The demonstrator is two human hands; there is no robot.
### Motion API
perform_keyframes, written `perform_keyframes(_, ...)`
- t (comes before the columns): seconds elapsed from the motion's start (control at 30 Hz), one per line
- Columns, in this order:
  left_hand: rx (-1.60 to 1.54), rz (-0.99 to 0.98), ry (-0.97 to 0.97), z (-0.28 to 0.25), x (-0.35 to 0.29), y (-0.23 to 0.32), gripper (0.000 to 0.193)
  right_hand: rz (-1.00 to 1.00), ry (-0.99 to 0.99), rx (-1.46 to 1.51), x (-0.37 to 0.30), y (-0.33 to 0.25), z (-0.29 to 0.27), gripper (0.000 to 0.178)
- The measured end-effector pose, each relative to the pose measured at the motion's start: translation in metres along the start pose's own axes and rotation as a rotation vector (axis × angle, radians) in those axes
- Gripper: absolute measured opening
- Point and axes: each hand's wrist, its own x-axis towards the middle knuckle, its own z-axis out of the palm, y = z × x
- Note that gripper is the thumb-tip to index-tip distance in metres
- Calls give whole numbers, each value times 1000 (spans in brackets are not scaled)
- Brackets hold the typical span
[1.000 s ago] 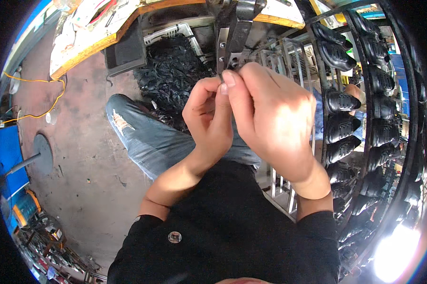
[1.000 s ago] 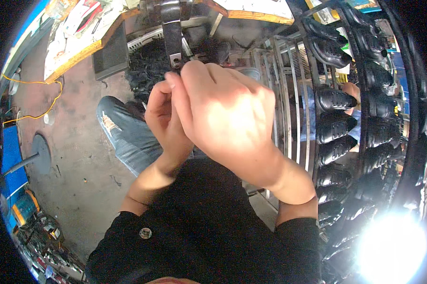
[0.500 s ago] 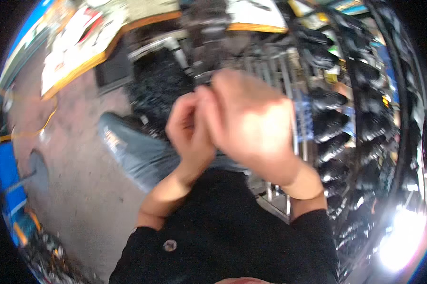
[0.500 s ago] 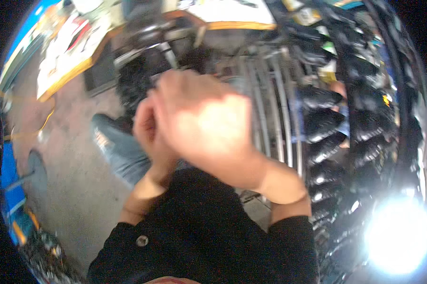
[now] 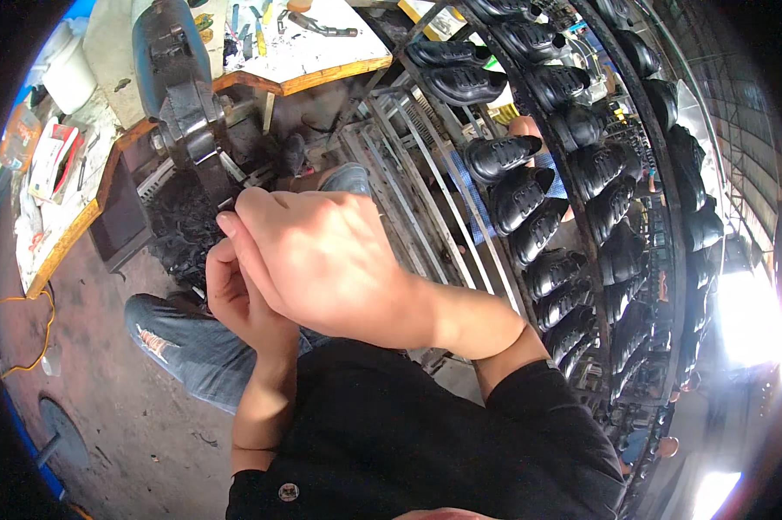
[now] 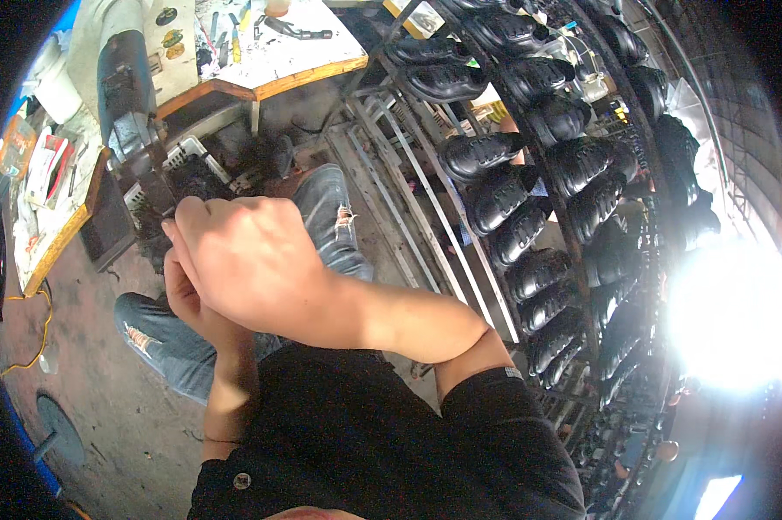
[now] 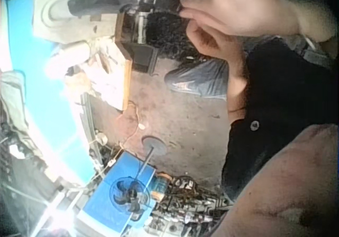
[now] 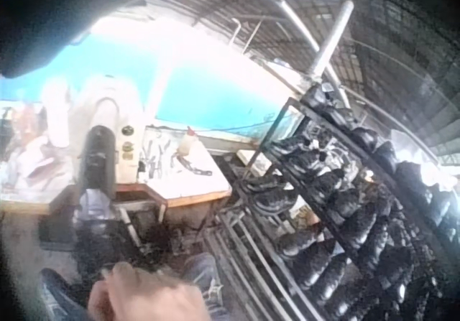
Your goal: Replacing a small component on a shoe manufacturing machine and checking finished shoes.
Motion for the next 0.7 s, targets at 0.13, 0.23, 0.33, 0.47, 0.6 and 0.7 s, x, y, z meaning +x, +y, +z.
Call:
perform_keyframes(0.13,-24,5,50,-5,-2,-5,17,106,-137,372,-3,15,0,25)
perform_keyframes(0.23,27,9,24,-3,-2,7,13,324,-81,780,-24,39,11,11)
perform_keyframes(0.33,-62,-30,-58,-1,-1,5,11,526,-229,1074,-65,83,24,37)
perform_keyframes(0.47,-189,-87,-101,-9,-2,-5,7,698,-308,857,-90,86,29,27)
perform_keyframes(0.6,207,-173,-331,-33,-6,-14,22,691,-127,1032,-98,66,35,29)
perform_keyframes(0.7,297,-103,-514,-36,-11,-7,29,625,-96,1029,-96,67,45,32)
